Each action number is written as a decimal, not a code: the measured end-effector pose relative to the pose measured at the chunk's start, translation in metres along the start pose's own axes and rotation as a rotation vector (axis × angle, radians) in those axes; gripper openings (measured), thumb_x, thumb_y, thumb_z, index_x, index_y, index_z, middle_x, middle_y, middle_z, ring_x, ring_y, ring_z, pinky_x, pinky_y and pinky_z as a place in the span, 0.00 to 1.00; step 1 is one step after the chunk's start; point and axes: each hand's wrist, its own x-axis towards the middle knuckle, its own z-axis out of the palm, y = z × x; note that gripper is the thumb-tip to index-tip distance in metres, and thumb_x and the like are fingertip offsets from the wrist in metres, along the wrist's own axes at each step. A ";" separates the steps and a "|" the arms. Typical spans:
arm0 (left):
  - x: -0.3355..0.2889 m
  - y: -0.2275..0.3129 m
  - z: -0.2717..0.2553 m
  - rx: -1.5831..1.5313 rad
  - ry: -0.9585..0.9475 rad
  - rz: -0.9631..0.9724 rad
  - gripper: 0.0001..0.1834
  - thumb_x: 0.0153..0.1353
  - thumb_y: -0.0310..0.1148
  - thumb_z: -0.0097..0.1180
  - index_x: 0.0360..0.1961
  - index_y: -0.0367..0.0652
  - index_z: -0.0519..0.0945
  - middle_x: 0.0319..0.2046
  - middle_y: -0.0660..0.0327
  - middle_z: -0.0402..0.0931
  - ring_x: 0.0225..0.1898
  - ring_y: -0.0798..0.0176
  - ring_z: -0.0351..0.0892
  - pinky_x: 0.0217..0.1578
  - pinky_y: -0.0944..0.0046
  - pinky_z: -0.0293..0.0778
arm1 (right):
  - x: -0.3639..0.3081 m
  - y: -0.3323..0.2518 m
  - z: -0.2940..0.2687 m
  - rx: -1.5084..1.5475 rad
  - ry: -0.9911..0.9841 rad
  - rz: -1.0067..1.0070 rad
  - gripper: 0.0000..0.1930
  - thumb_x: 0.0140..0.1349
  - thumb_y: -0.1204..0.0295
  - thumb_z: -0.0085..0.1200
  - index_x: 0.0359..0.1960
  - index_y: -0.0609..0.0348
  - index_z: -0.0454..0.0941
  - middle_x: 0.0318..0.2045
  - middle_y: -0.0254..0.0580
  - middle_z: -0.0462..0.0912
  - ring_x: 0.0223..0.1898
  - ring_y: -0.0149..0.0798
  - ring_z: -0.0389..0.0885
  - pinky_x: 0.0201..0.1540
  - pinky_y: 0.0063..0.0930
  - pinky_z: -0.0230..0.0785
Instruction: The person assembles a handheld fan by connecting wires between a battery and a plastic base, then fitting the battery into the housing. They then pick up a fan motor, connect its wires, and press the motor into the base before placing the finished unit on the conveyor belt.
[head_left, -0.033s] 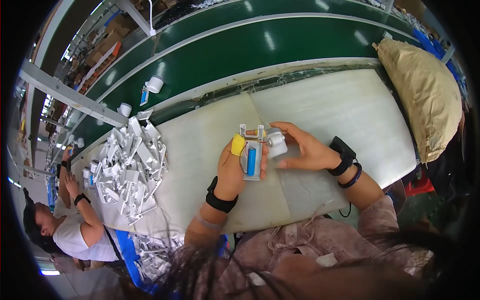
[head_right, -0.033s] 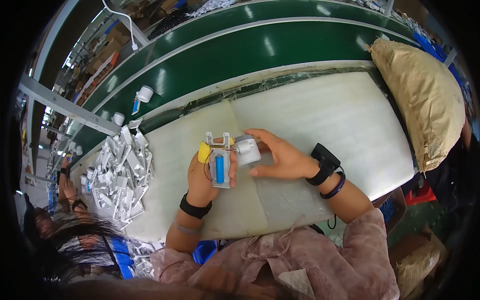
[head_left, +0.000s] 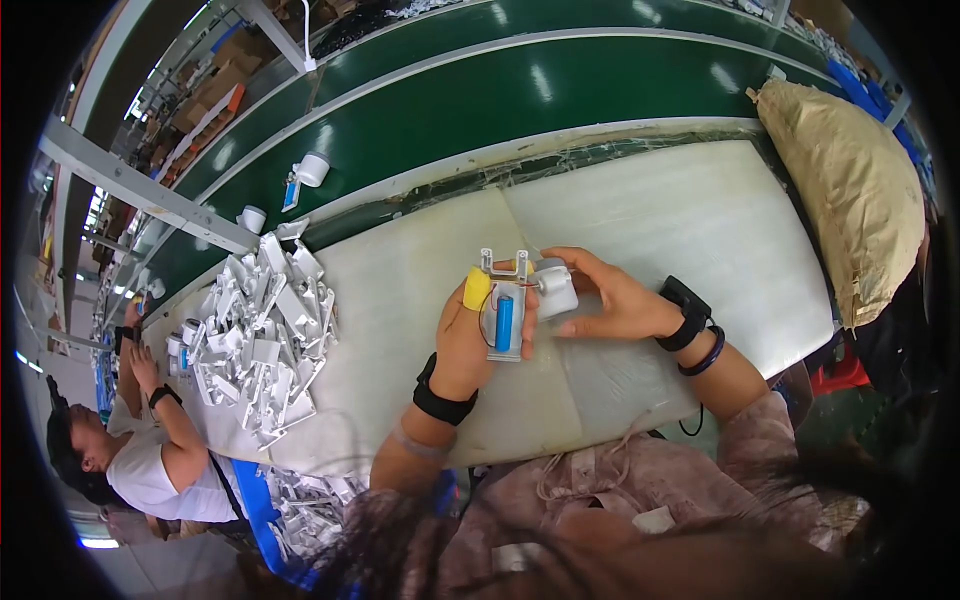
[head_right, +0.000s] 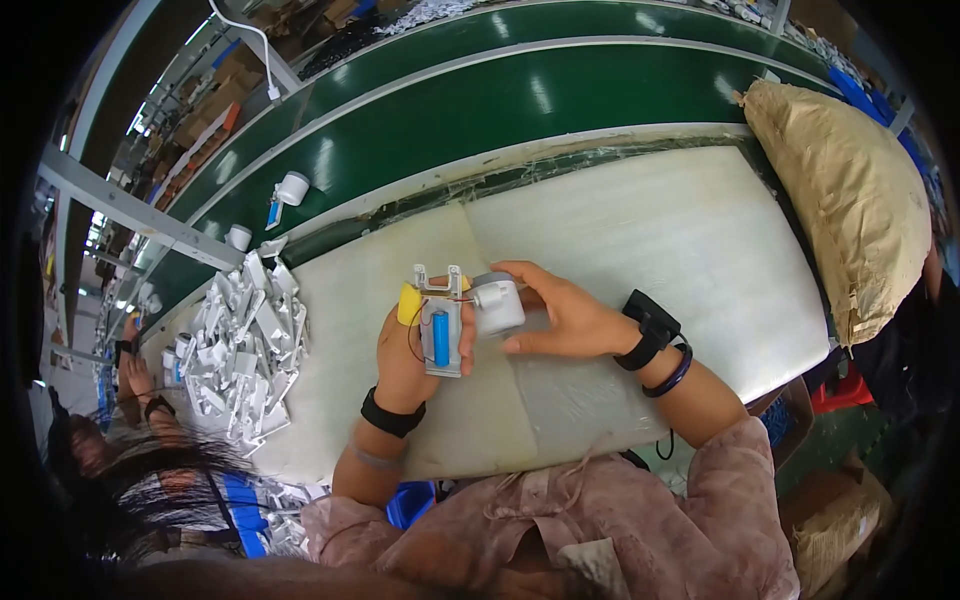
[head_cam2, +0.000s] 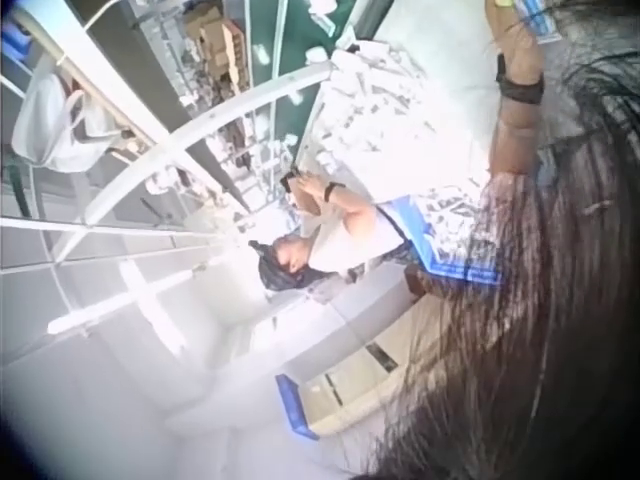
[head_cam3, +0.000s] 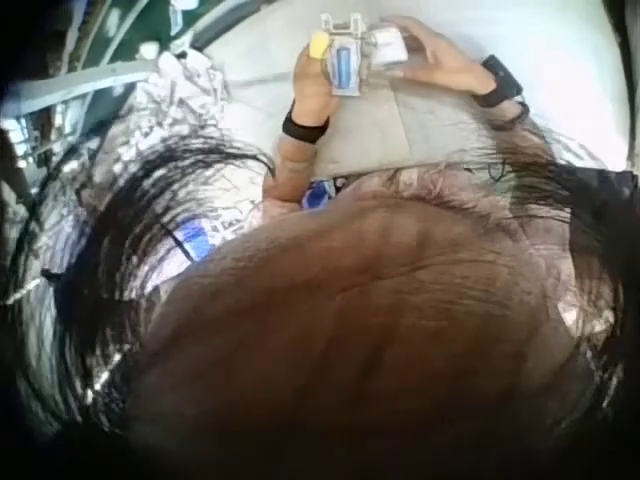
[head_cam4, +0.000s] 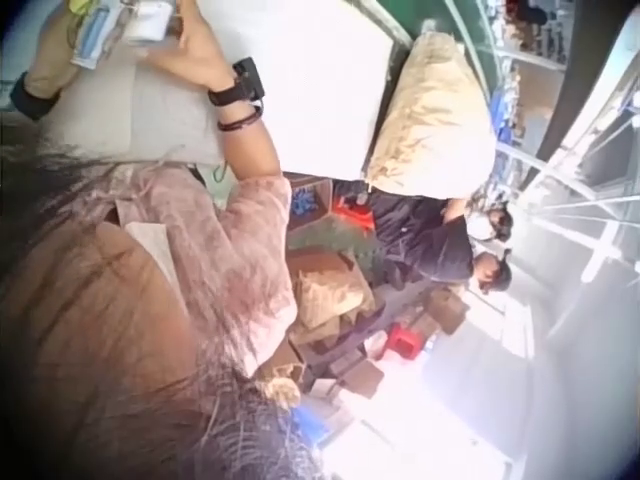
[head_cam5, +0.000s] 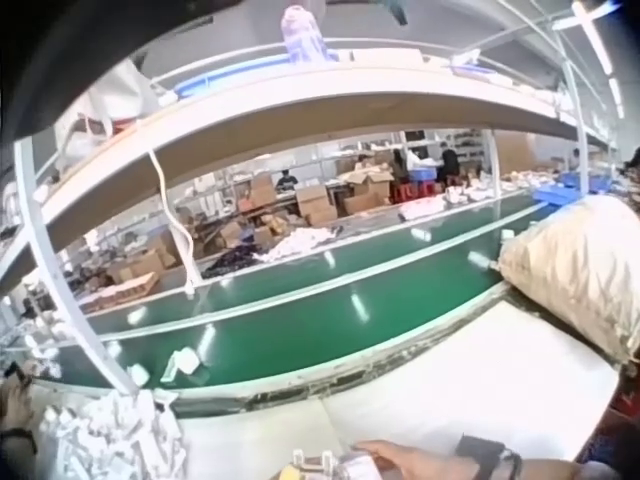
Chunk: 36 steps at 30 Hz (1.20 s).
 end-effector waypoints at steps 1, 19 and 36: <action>0.000 0.000 0.000 -0.064 -0.008 -0.029 0.25 0.73 0.48 0.36 0.56 0.36 0.67 0.35 0.52 0.77 0.26 0.62 0.77 0.21 0.63 0.77 | 0.000 0.001 0.000 -0.003 -0.003 -0.006 0.37 0.52 0.71 0.68 0.62 0.60 0.61 0.56 0.43 0.71 0.58 0.41 0.71 0.62 0.37 0.62; 0.003 0.000 0.008 0.477 -0.139 -0.171 0.26 0.74 0.48 0.32 0.58 0.37 0.65 0.36 0.55 0.78 0.25 0.68 0.76 0.28 0.69 0.75 | -0.006 -0.019 -0.032 0.204 0.262 -0.115 0.32 0.55 0.60 0.66 0.58 0.60 0.69 0.52 0.42 0.77 0.54 0.35 0.74 0.59 0.30 0.64; -0.003 -0.015 0.019 0.385 -0.275 -0.295 0.36 0.70 0.60 0.29 0.60 0.36 0.63 0.41 0.51 0.79 0.26 0.68 0.78 0.28 0.67 0.76 | -0.005 -0.015 -0.036 0.045 0.074 0.145 0.19 0.61 0.66 0.61 0.50 0.62 0.78 0.43 0.36 0.82 0.45 0.29 0.78 0.50 0.25 0.69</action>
